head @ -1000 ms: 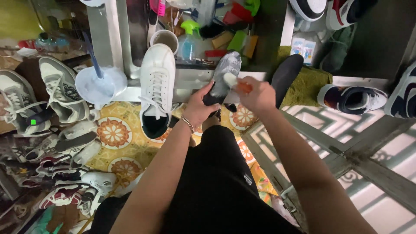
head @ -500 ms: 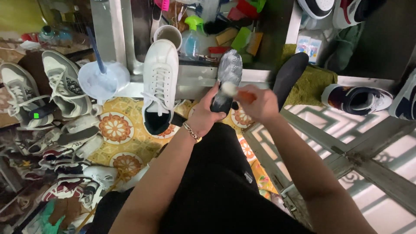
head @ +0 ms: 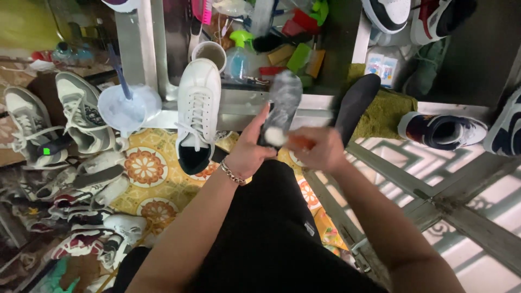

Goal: The person is cleaning shoe insoles by applying cleaning solution and scrubbing them with a brush before rinsing them in a sink.

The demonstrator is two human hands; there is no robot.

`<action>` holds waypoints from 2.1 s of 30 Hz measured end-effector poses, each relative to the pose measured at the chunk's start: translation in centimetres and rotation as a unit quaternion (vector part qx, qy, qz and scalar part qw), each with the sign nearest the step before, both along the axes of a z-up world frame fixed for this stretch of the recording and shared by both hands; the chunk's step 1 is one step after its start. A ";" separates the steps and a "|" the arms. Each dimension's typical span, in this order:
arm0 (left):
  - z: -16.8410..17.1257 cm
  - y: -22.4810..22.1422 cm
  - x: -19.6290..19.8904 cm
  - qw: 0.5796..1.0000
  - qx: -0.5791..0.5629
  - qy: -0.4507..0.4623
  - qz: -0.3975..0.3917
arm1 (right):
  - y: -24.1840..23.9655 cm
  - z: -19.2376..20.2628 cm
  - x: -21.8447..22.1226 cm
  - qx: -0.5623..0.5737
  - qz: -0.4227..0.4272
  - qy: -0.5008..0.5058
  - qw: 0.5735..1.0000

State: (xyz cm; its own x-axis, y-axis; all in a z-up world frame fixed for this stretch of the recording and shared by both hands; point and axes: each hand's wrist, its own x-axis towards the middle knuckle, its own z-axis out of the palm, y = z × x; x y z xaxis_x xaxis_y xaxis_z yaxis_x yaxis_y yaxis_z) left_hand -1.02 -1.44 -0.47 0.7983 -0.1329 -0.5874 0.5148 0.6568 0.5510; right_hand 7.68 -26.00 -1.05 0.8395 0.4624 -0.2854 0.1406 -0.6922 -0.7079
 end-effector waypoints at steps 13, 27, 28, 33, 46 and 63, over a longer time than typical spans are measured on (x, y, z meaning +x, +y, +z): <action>-5.1 -2.7 -1.8 0.952 0.188 0.226 0.083 | 1.4 -6.9 0.6 -0.211 0.004 -0.068 0.975; -11.8 -2.1 -4.9 0.992 0.006 0.066 0.108 | 2.7 -4.0 -0.7 -0.074 0.056 -0.033 0.995; -9.7 -1.4 -4.6 0.994 0.006 0.060 0.091 | 3.3 -2.8 -2.4 -0.054 0.089 -0.011 0.995; -10.2 -1.4 -5.6 0.995 0.059 0.054 0.063 | -1.0 -4.2 1.3 -0.100 0.059 0.001 0.993; -7.4 -2.3 -2.7 0.969 0.213 0.119 0.035 | 2.5 -3.9 -0.3 -0.136 0.099 0.042 0.985; -7.4 -2.4 0.2 0.933 0.252 0.256 0.034 | 5.2 -1.5 4.7 -0.218 0.070 -0.015 0.973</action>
State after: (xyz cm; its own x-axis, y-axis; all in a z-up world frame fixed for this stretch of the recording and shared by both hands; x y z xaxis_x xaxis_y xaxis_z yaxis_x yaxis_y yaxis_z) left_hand -0.81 -3.81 -7.87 0.3918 0.3043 -0.8682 0.7618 0.4219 0.4917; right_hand 12.41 -20.77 -2.54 0.7874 0.4137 -0.4569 0.2719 -0.8984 -0.3449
